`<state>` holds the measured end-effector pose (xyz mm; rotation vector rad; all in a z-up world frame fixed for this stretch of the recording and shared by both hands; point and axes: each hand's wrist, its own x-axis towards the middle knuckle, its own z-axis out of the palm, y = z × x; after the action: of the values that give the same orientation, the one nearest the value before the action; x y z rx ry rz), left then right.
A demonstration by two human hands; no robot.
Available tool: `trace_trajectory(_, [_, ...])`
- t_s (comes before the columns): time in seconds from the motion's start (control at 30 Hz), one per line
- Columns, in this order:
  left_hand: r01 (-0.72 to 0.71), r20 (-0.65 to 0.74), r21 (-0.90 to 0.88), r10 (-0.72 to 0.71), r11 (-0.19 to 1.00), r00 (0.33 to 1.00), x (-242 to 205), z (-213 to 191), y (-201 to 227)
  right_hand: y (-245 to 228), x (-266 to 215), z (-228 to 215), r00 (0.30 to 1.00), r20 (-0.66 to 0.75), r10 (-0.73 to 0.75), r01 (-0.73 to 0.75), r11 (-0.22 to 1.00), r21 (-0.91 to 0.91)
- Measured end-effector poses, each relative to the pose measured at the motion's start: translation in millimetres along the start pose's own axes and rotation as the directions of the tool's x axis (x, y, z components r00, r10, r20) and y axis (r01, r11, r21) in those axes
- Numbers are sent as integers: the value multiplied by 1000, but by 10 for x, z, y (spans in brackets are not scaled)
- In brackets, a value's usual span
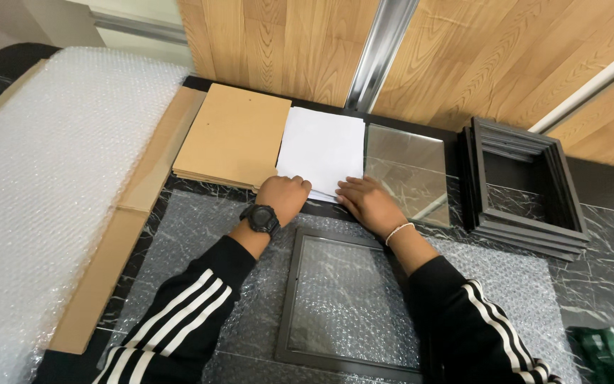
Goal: The person assembles a picture frame by placing an image and a backing board into the frame, then securing the tabs with a tool.
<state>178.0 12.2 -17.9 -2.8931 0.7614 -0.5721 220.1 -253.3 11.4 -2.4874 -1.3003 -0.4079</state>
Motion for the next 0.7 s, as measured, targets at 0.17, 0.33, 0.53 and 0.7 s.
trace_trajectory(0.17, [-107, -75, 88, 113, 990, 991, 58, 8, -122, -52, 3, -58, 991, -128, 31, -20, 996, 85])
trace_trajectory(0.33, [-48, -343, 92, 77, 995, 936, 150, -63, -199, -190, -49, -226, 885, -377, 273, -246, 962, 121])
trace_trajectory(0.53, [39, -495, 8, -30, 999, 868, 254, -222, 85, -579, -73, -291, 526, 206, 825, -287, -56, 956])
trace_trajectory(0.7, [-76, -582, 40, 85, 996, 809, 208, -574, 864, -832, -109, -335, 540, 422, 728, -230, -355, 906])
